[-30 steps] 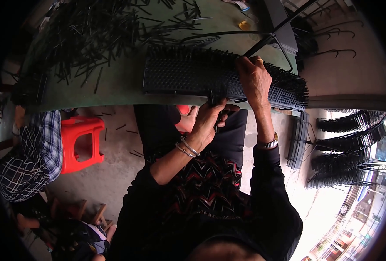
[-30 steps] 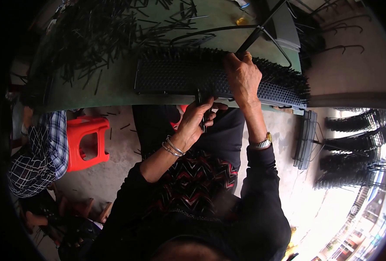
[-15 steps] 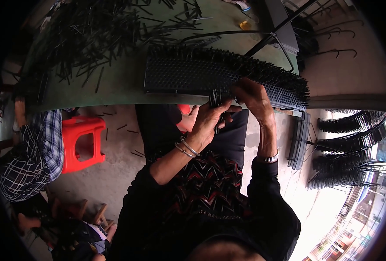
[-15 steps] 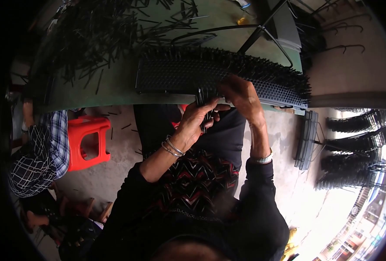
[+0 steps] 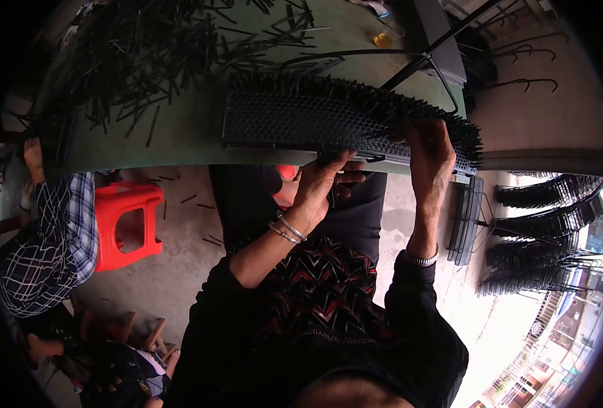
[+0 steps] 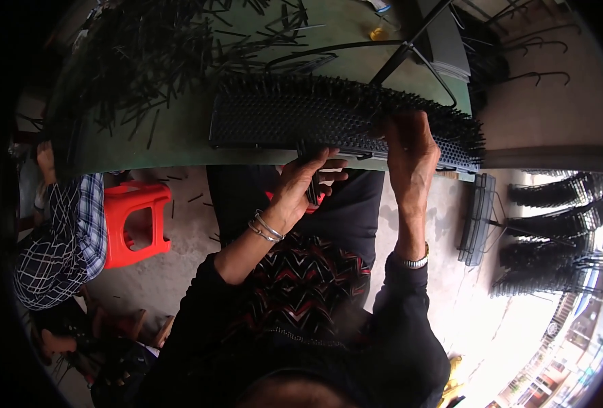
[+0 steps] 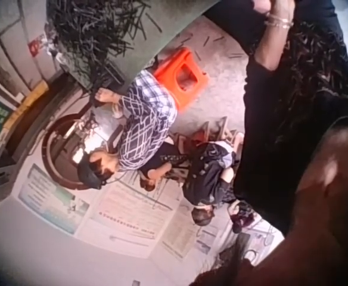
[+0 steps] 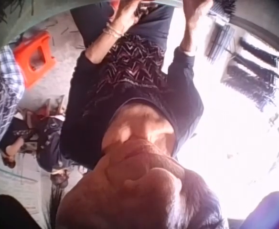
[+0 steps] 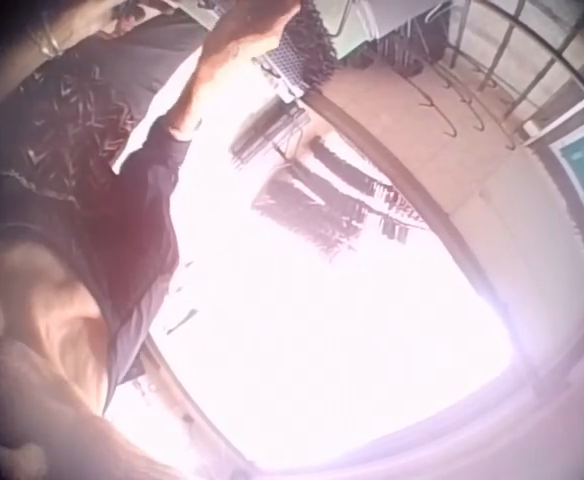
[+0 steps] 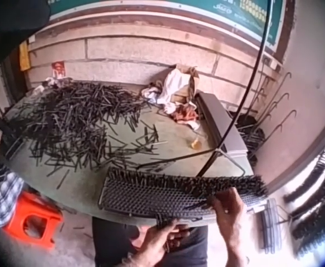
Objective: Manually inserting metal rods into a base to assemble industrial-style brushes.
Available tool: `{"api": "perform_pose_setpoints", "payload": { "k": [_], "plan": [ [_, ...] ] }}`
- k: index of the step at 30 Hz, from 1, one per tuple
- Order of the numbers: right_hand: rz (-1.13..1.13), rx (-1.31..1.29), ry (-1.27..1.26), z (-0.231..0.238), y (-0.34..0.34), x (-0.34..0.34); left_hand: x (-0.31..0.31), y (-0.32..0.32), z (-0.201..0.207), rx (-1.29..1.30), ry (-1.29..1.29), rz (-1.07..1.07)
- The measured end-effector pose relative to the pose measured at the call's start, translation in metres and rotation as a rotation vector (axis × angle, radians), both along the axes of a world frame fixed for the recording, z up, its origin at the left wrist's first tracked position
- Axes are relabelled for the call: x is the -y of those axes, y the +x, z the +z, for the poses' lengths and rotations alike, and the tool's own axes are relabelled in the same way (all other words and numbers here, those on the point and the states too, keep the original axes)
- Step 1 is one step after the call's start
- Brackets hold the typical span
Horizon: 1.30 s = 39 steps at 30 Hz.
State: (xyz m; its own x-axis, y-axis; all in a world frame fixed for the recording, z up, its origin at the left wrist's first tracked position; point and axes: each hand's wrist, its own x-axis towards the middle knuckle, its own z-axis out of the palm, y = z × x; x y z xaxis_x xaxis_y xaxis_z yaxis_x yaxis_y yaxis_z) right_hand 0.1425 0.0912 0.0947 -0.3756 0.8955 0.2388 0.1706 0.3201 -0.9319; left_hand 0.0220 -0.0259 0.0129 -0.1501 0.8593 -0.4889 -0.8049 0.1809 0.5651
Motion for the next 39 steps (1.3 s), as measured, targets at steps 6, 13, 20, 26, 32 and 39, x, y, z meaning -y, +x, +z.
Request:
{"api": "perform_pose_setpoints", "payload": {
  "k": [6, 13, 20, 26, 32, 39],
  "plan": [
    [-0.181, 0.188, 0.391, -0.024, -0.022, -0.015, -0.004, 0.009, -0.014, 0.157, 0.061, 0.011],
    [-0.178, 0.294, 0.425, -0.025, -0.038, -0.019, -0.003, 0.008, -0.011, 0.235, 0.089, 0.029],
    [-0.119, 0.308, 0.369, -0.014, -0.041, -0.022, -0.001, 0.003, -0.001, 0.172, 0.016, -0.065],
    [-0.045, 0.361, 0.373, -0.016, -0.042, -0.029, 0.001, 0.002, 0.0, 0.151, -0.019, -0.059],
    [0.015, 0.428, 0.42, -0.03, -0.046, -0.039, 0.002, 0.004, -0.004, 0.139, -0.017, -0.039],
    [-0.077, 0.613, 0.615, -0.032, -0.06, -0.032, 0.003, 0.007, 0.0, 0.167, -0.039, 0.053]
  ]
}}
